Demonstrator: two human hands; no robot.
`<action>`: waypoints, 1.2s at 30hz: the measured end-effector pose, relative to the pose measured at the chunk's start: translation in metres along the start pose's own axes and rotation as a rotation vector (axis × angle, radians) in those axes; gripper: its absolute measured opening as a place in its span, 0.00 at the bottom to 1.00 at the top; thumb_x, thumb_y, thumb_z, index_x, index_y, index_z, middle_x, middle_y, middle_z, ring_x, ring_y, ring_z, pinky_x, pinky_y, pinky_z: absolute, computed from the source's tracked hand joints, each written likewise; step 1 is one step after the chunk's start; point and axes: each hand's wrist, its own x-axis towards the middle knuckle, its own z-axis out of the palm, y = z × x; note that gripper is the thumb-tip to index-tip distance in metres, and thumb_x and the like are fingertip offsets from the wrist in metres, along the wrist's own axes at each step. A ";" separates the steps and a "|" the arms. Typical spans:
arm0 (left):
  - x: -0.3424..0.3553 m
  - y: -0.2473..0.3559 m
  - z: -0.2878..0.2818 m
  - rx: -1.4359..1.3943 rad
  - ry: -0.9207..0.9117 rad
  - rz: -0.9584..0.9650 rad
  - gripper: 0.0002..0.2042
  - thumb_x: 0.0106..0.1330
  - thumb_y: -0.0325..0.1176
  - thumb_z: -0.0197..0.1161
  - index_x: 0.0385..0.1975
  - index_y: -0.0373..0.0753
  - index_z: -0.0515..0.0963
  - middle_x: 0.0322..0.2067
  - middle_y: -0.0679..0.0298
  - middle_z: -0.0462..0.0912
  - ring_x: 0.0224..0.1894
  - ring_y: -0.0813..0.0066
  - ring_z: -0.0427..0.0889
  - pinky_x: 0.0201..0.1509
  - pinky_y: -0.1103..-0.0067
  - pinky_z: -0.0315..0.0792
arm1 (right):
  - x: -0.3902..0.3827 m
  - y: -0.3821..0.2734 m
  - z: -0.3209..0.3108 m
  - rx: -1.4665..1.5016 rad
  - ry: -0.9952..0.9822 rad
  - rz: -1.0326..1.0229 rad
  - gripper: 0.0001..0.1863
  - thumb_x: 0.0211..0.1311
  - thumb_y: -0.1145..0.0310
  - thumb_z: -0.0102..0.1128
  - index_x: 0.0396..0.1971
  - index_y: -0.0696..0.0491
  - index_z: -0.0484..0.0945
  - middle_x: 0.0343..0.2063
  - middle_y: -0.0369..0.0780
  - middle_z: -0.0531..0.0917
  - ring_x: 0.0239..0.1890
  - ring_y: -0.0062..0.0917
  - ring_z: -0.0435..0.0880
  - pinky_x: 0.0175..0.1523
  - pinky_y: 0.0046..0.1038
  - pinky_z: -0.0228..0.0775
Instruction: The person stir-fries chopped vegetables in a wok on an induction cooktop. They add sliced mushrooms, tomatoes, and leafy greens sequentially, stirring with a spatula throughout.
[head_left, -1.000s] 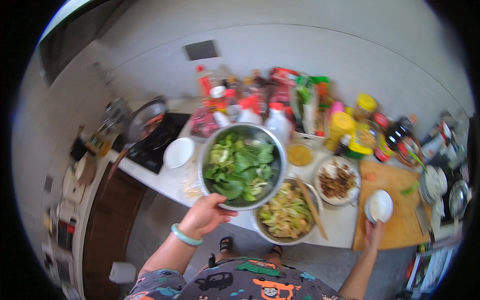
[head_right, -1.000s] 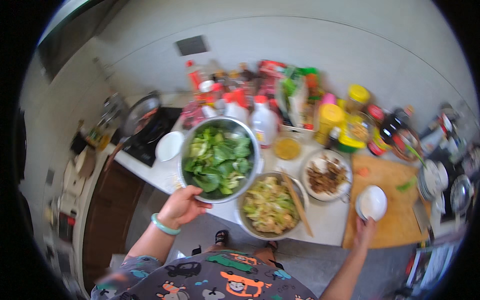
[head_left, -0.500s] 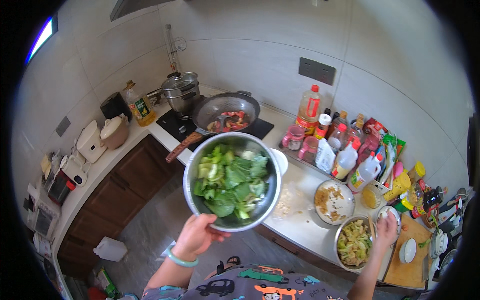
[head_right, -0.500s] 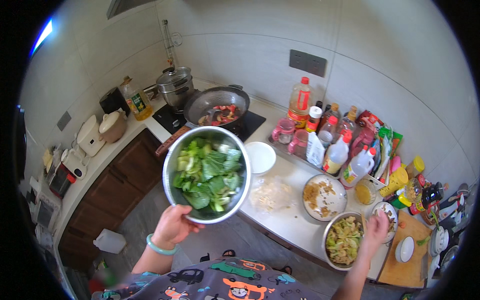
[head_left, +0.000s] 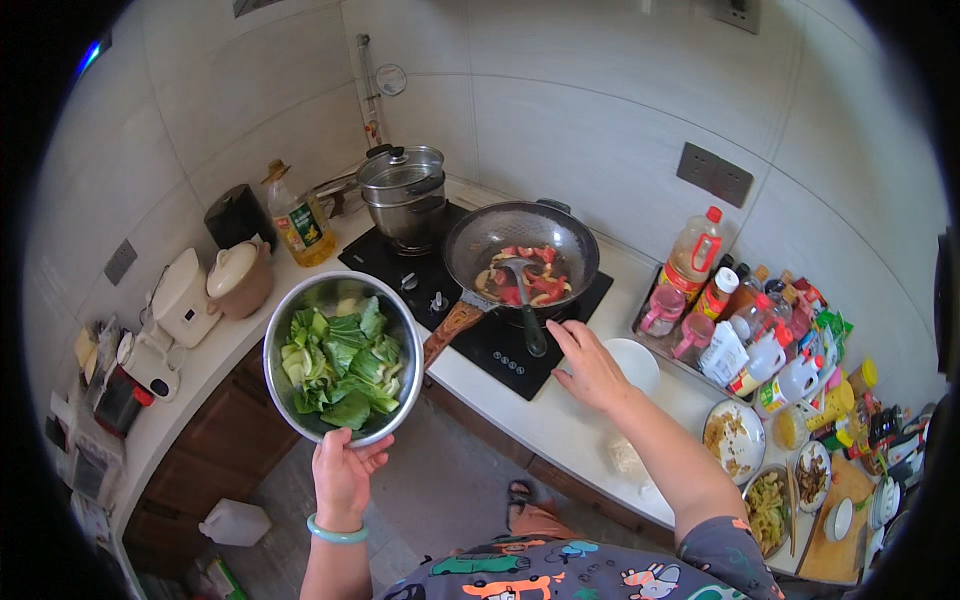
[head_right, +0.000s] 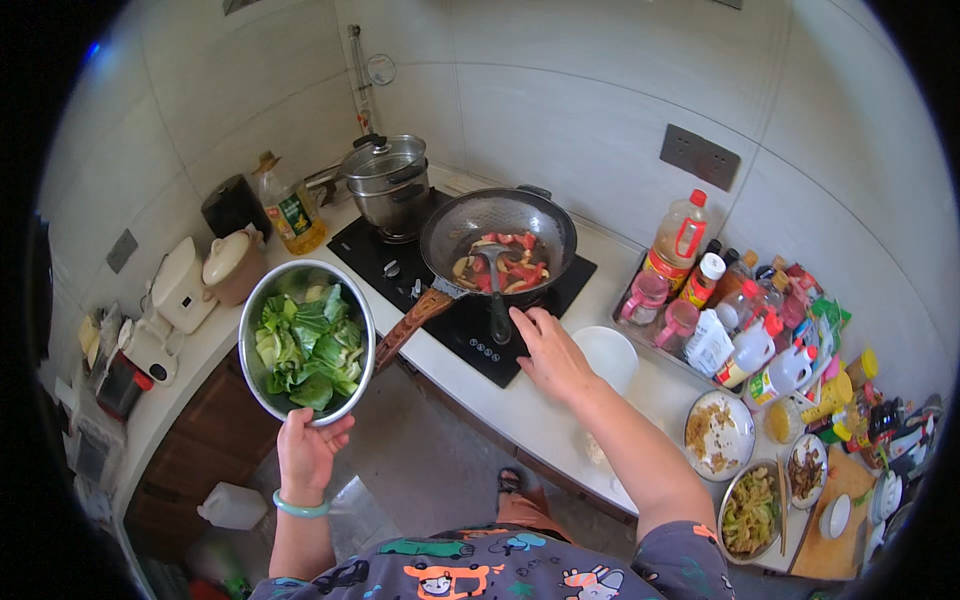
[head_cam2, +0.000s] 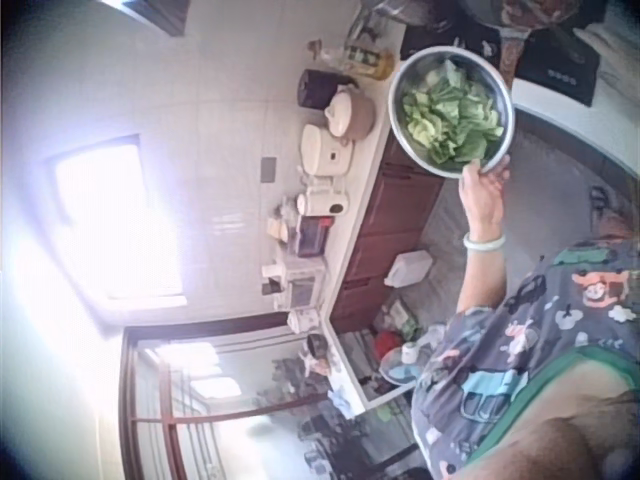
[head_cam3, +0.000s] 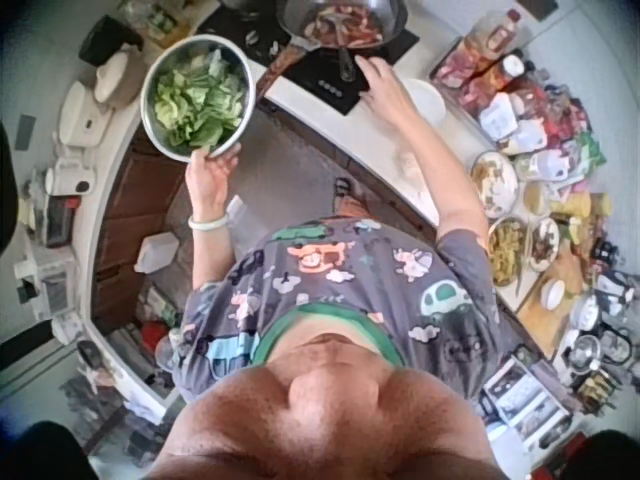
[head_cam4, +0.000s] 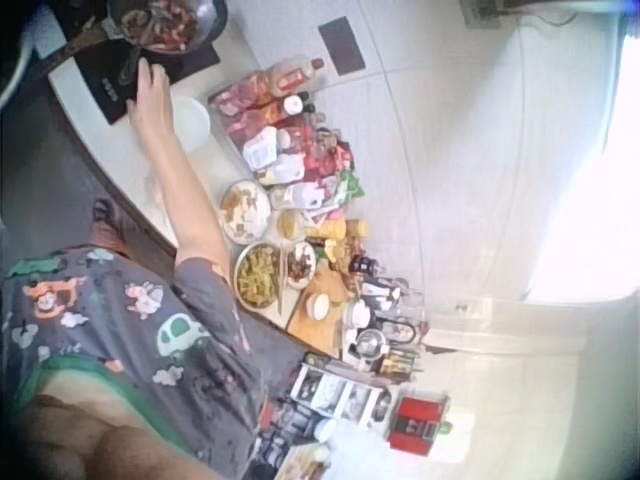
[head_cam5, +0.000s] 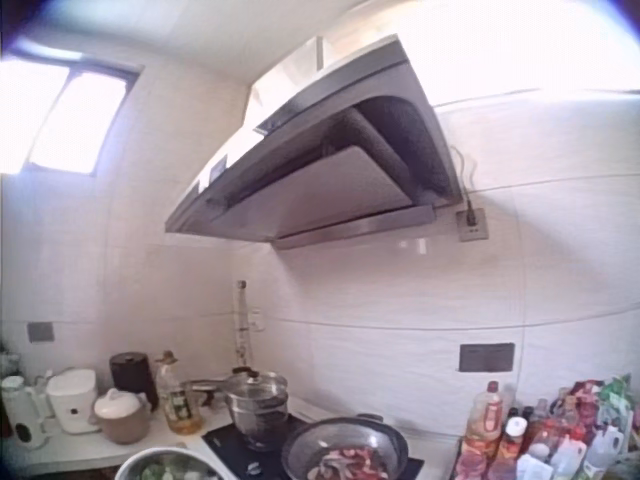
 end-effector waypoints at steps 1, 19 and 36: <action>0.014 -0.002 0.002 -0.007 0.027 0.003 0.16 0.66 0.35 0.49 0.46 0.30 0.71 0.37 0.54 0.83 0.37 0.60 0.86 0.35 0.74 0.75 | 0.013 0.012 0.005 0.002 -0.013 0.004 0.40 0.47 0.76 0.69 0.63 0.51 0.64 0.53 0.45 0.69 0.53 0.40 0.74 0.58 0.34 0.70; 0.148 -0.071 0.032 -0.177 0.197 0.067 0.12 0.64 0.31 0.50 0.43 0.33 0.72 0.39 0.58 0.80 0.41 0.63 0.82 0.48 0.69 0.75 | 0.097 0.088 -0.048 0.132 0.417 -0.081 0.12 0.47 0.79 0.65 0.34 0.54 0.81 0.32 0.42 0.78 0.35 0.35 0.81 0.41 0.30 0.74; 0.160 -0.057 0.048 -0.213 0.152 -0.022 0.10 0.64 0.32 0.51 0.40 0.34 0.71 0.36 0.60 0.78 0.37 0.67 0.81 0.46 0.71 0.75 | 0.107 0.050 -0.037 0.217 -0.292 -0.323 0.18 0.49 0.76 0.66 0.44 0.51 0.80 0.49 0.44 0.79 0.52 0.38 0.79 0.52 0.33 0.75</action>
